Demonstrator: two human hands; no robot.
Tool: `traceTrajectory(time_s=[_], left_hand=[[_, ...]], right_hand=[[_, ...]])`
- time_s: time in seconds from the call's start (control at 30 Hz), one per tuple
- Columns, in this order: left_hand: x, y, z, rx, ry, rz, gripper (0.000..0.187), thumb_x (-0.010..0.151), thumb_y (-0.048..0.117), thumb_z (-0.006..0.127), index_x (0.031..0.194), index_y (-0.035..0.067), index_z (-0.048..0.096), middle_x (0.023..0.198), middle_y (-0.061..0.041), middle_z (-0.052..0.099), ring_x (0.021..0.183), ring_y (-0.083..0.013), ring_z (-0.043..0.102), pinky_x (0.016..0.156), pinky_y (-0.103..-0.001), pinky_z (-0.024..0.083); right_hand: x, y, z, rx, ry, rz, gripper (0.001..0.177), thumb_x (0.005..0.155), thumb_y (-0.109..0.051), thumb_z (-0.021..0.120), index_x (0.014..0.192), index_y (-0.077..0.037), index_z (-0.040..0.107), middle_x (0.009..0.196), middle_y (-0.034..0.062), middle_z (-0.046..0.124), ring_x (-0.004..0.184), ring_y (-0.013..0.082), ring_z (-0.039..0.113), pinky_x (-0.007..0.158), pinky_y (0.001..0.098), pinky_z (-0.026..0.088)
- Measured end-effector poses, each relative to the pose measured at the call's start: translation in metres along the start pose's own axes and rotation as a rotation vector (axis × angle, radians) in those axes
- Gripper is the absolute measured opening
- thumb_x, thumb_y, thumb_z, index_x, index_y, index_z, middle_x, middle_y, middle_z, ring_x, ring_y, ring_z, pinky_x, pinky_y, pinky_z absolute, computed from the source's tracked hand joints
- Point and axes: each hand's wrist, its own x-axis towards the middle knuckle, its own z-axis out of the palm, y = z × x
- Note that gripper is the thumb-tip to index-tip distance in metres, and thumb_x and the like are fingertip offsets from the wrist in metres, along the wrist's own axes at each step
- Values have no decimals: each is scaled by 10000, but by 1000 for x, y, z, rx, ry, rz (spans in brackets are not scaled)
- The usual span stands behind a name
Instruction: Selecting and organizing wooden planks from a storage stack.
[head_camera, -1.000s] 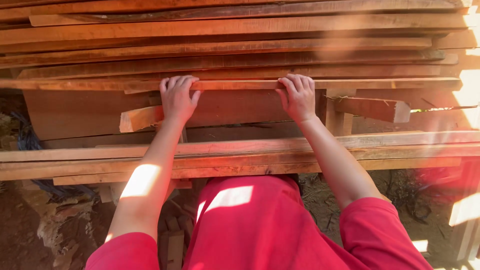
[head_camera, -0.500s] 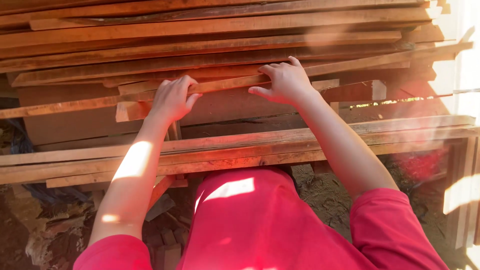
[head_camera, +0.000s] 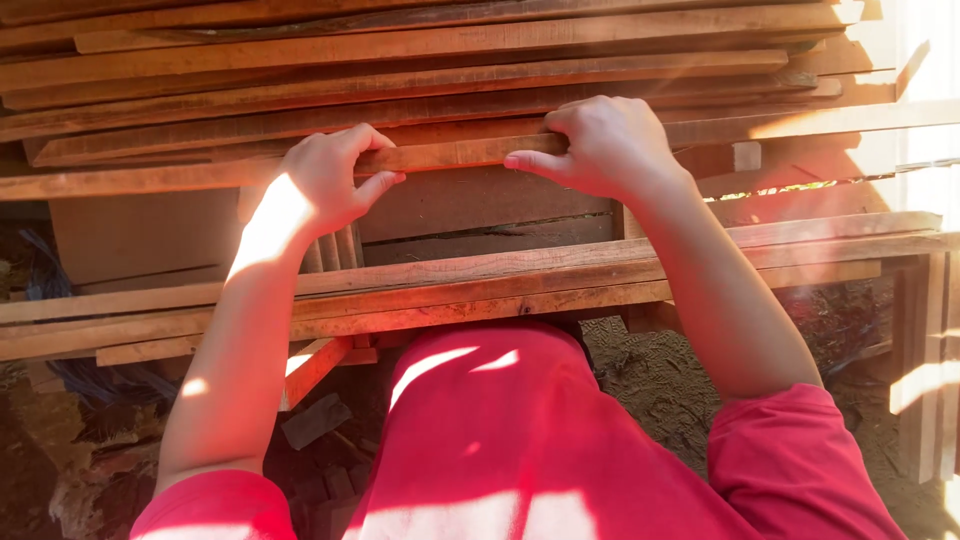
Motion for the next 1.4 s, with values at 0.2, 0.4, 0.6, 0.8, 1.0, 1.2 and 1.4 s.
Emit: traceTrajectory(time_s=[0.2,0.4,0.6,0.8,1.0,1.2,1.4], left_hand=[[-8,50,-36,-16,-292,-252,473,889,556,716,1185,189,681,1136,-48,774,1083,-342,709,950,-482,515],[-22,44,-2,-114,-575,-444,490,898,598,651,1139,191,781,1091,-96,799,1046,-348,730,905,-446,520],[-26,-39,99,6,-350,-256,459,917,620,664,1253,309,699,1178,-17,743,1125,-295,692,993,-468,461],[-23,-88,180,168,-225,-222,452,871,588,726,1260,369,662,1201,117,676,1119,-195,626,982,-416,433],[-21,-131,244,259,-248,-239,513,898,612,693,1349,380,621,1250,155,646,1155,-160,579,1040,-437,375],[-17,-152,271,142,-245,-299,517,954,601,640,1397,335,614,1387,97,631,1292,-213,577,1103,-483,402],[-51,-33,193,32,-342,-278,1392,645,791,796,1660,91,151,1743,-123,96,1576,-413,90,1273,-632,94]], right_hand=[[-34,11,-1,78,-12,-36,543,896,-744,622,953,-230,790,868,57,760,872,405,728,749,508,560],[-52,17,52,43,-94,35,530,809,-773,632,937,-277,768,900,-37,749,907,299,734,800,431,567],[-32,40,130,127,63,0,544,783,-740,738,1017,-249,729,952,-39,683,974,235,701,793,406,560],[-5,52,226,141,120,-103,455,827,-542,778,1197,-297,678,1023,-91,687,998,193,681,882,406,524],[10,58,294,28,89,-76,498,836,-558,738,1285,-372,628,1055,-108,643,1046,181,655,982,444,491],[30,13,272,153,-178,65,617,938,-658,578,1376,-225,605,1315,51,638,1283,317,566,1182,628,265],[64,-18,321,197,-231,16,517,1031,-606,424,1335,-243,633,1241,39,668,1197,291,628,1129,578,356]])
